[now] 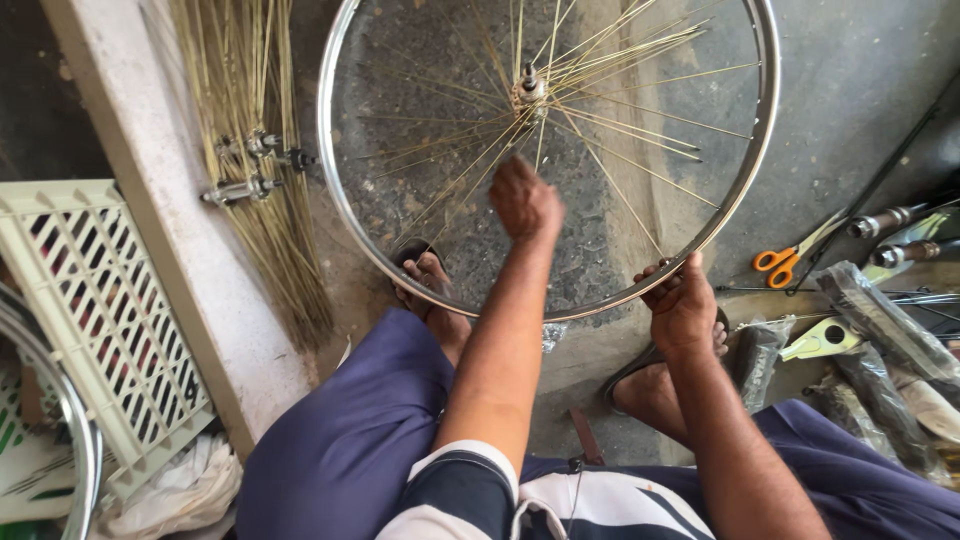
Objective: The person is assembling a bicycle wheel by hand, inserting spokes into the hub and rim. They are sitting on the floor in a workshop environment, manipulating the metal spokes to connect the wheel components.
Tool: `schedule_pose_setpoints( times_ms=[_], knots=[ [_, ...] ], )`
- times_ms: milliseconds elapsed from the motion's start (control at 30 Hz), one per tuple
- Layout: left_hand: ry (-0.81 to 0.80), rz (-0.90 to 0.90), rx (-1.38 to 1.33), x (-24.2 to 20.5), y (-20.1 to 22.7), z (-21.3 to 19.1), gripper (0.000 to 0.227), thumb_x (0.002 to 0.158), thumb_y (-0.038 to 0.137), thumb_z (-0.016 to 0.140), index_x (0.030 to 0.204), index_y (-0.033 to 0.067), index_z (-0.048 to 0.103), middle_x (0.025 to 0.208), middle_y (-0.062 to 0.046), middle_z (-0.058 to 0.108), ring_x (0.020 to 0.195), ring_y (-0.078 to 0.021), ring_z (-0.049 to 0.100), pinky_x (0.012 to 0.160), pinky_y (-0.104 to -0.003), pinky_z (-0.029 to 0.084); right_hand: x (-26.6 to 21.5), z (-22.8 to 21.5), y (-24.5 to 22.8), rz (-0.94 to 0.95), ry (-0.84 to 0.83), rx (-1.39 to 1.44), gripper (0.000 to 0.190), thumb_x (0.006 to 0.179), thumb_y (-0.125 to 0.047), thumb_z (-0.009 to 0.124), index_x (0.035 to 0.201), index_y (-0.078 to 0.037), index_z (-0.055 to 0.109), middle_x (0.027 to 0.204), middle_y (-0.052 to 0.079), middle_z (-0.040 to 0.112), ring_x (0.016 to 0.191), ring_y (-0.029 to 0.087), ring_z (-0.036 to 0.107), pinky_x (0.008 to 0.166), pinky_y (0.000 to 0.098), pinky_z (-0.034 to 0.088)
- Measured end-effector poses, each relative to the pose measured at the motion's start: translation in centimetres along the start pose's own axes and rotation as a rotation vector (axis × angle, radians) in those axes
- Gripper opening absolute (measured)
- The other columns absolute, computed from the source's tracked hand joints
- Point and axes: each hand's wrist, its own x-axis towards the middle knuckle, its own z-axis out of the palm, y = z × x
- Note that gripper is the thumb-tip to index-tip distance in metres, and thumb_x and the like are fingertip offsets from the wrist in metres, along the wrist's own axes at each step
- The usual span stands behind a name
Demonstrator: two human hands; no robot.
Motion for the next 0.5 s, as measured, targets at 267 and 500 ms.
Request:
schedule_pose_setpoints(
  times_ms=[267,500],
  knots=[
    [-0.545,-0.233,-0.465,-0.8,0.7,4.9,0.031,0.088,0.033,0.064,0.104,0.0077,0.069,0.102,-0.018,0.076,0.095,-0.0401,0.073,0.081,-0.05,0.057,-2.8,5.0,-2.1,-0.183,0.069,-0.292,0.028,0.098,-0.022,0.075,0.109,-0.005,0.056,0.085,0.005,0.062,0.071,0.016,0.063,0.062,0.027,0.05],
    [-0.733,0.37,-0.458,1.8,6.1,4.8,0.07,0.097,0.048,0.066,0.152,0.0123,0.041,0.157,-0.015,0.043,0.143,-0.0362,0.041,0.115,-0.05,0.035,-3.9,5.9,-3.1,-0.279,0.057,-0.381,0.027,0.095,-0.015,0.075,0.108,-0.003,0.055,0.085,0.005,0.062,0.069,0.016,0.064,0.062,0.0284,0.053]
  ],
)
